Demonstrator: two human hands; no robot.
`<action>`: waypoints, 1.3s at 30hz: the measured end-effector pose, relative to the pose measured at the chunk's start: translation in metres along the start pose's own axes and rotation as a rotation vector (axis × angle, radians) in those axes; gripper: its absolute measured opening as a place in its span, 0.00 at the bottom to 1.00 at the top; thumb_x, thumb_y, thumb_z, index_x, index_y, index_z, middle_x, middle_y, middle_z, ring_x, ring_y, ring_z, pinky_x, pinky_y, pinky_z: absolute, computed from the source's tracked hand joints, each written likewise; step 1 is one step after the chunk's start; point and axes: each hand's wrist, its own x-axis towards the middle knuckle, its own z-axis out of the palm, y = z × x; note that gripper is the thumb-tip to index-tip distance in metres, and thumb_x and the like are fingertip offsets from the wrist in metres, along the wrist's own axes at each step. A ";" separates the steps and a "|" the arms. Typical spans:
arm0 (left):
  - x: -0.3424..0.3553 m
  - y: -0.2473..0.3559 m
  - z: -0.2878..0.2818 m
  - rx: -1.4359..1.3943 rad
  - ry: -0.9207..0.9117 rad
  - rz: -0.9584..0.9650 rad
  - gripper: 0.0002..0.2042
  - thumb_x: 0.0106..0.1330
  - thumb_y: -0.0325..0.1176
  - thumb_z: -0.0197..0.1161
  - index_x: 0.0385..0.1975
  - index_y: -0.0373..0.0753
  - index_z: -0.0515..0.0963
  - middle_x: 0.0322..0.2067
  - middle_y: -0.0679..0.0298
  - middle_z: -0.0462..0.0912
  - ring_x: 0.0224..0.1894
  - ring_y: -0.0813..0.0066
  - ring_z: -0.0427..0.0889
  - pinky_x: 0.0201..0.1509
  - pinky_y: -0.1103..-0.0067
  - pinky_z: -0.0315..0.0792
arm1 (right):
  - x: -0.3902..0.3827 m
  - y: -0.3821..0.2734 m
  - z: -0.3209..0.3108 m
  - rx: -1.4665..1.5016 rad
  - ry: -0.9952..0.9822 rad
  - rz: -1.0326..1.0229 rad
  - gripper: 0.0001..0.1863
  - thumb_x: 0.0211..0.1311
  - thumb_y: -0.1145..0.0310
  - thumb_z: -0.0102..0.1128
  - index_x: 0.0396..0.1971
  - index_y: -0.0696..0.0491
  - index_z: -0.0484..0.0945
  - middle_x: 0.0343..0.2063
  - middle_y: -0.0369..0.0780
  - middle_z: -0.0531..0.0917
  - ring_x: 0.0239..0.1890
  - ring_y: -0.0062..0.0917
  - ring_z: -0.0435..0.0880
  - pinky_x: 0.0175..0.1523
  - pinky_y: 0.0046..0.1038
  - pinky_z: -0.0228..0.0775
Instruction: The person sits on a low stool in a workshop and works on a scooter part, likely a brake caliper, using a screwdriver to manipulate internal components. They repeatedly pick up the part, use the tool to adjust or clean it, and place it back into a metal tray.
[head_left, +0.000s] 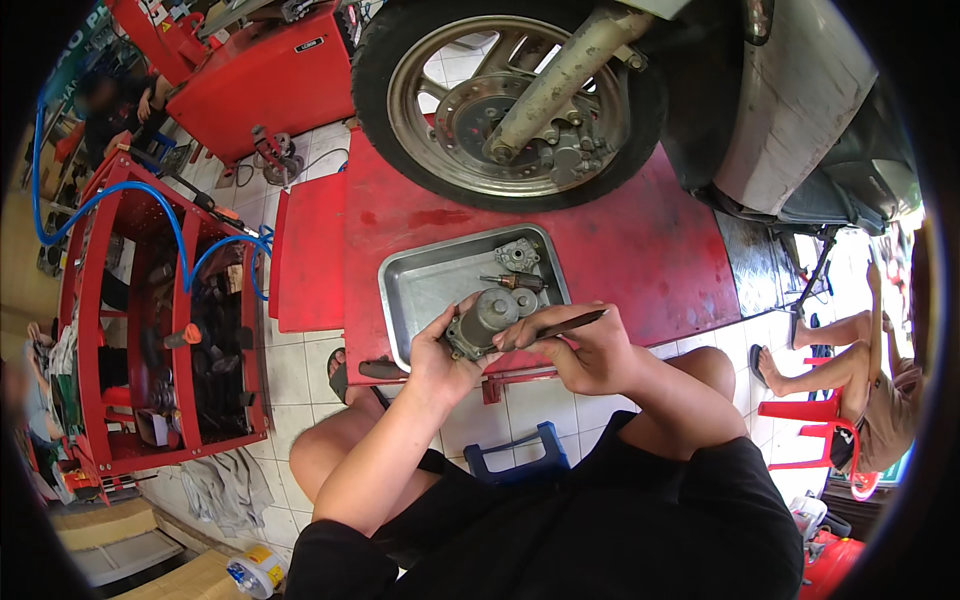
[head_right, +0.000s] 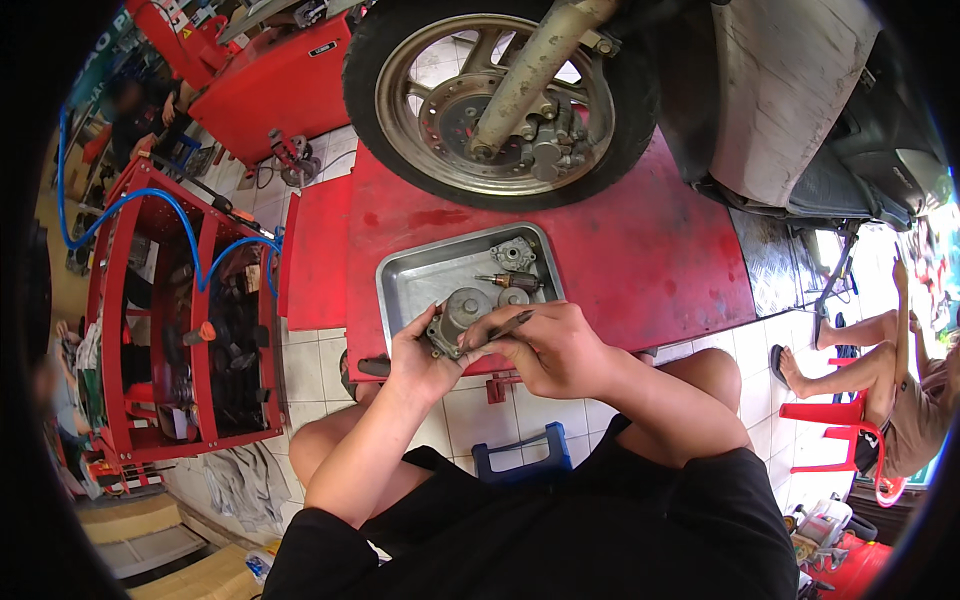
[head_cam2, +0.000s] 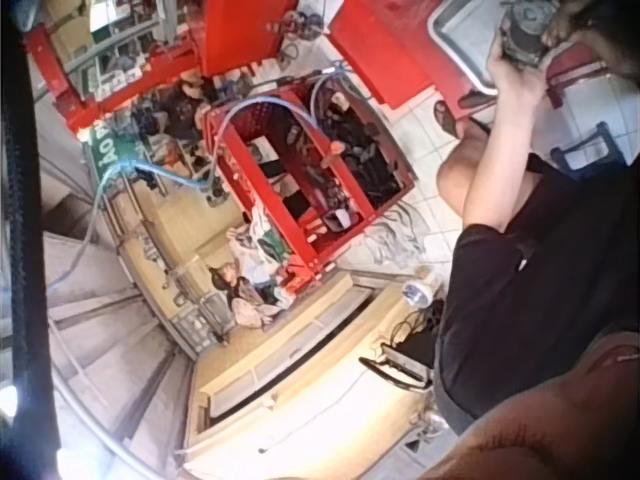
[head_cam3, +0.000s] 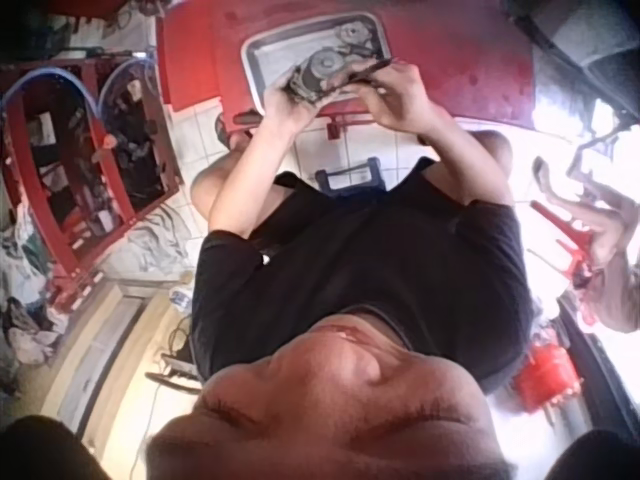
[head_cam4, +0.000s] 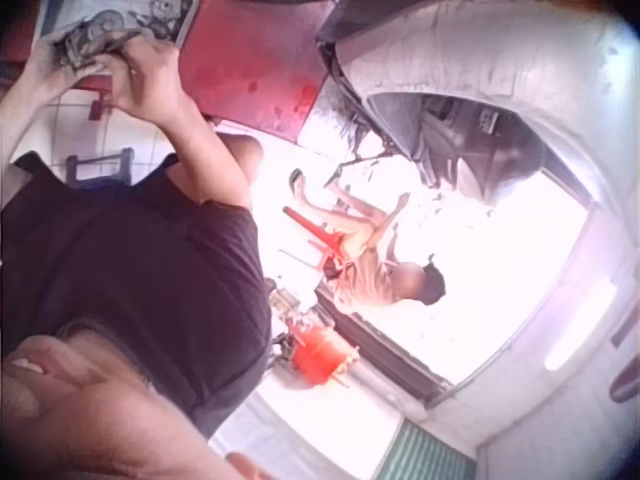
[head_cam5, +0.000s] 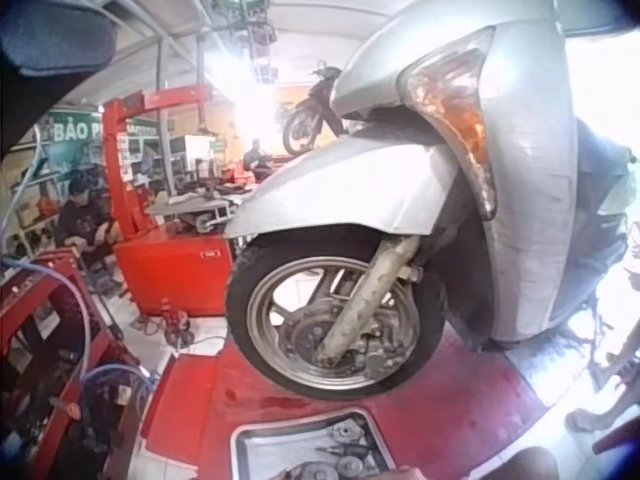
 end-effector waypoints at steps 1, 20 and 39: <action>0.004 0.000 -0.010 -0.008 -0.025 -0.009 0.21 0.77 0.43 0.38 0.61 0.40 0.71 0.60 0.53 0.75 0.55 0.57 0.75 0.57 0.62 0.69 | -0.003 0.001 0.002 -0.019 -0.021 -0.004 0.11 0.56 0.88 0.57 0.38 0.61 0.80 0.37 0.43 0.87 0.40 0.37 0.89 0.46 0.30 0.83; 0.014 -0.002 -0.021 0.034 -0.146 -0.013 0.22 0.76 0.43 0.43 0.63 0.38 0.69 0.62 0.53 0.73 0.65 0.56 0.71 0.68 0.56 0.61 | -0.005 0.002 -0.003 0.027 -0.023 -0.029 0.15 0.52 0.93 0.53 0.39 0.63 0.79 0.38 0.45 0.87 0.44 0.35 0.89 0.50 0.30 0.83; 0.011 -0.001 -0.022 0.060 -0.147 -0.019 0.22 0.76 0.44 0.43 0.62 0.39 0.70 0.62 0.53 0.73 0.65 0.54 0.71 0.67 0.54 0.64 | -0.004 -0.002 0.001 -0.019 0.041 -0.010 0.10 0.56 0.89 0.56 0.35 0.61 0.80 0.35 0.43 0.87 0.41 0.34 0.90 0.47 0.30 0.83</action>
